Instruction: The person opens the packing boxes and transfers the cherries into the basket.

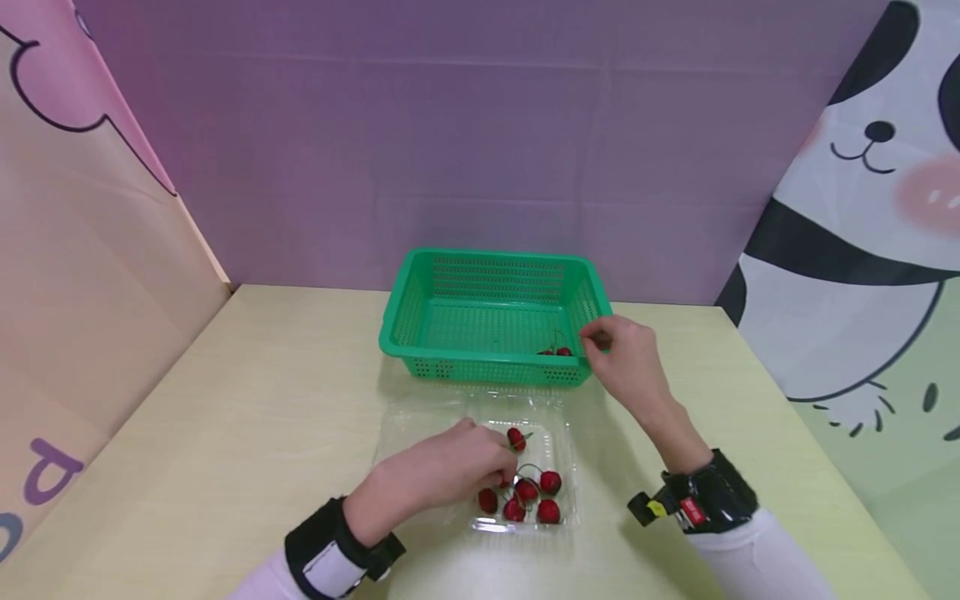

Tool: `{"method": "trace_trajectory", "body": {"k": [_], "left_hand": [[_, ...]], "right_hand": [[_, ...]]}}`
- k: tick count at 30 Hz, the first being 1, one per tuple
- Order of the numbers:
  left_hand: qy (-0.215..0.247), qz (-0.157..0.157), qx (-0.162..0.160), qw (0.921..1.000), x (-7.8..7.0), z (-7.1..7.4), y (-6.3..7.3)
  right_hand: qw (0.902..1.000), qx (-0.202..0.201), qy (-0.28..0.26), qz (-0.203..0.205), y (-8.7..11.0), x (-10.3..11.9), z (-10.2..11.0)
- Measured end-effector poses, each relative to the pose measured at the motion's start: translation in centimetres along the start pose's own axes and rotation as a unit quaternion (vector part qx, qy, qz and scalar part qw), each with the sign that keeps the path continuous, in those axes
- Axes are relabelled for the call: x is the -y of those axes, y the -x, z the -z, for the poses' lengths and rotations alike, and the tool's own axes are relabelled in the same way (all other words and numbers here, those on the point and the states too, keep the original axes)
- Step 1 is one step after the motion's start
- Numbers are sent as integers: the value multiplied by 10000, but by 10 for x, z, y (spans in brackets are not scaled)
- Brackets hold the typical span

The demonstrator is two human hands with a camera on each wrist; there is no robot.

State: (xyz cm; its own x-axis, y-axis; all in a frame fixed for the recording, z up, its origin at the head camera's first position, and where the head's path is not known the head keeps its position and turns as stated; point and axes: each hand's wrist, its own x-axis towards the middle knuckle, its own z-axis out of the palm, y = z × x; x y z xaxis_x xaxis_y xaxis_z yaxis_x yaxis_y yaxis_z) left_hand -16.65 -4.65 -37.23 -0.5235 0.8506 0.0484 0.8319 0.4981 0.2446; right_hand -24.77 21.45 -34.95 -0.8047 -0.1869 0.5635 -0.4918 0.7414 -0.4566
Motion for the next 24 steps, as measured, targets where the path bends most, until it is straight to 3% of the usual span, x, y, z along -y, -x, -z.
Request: {"method": "trace_trajectory", "body": {"k": [24], "left_hand": [[15,-445,-190,9988,0,5,1]], "right_hand": [[9993,-190,77,324,4,9,-4]]}}
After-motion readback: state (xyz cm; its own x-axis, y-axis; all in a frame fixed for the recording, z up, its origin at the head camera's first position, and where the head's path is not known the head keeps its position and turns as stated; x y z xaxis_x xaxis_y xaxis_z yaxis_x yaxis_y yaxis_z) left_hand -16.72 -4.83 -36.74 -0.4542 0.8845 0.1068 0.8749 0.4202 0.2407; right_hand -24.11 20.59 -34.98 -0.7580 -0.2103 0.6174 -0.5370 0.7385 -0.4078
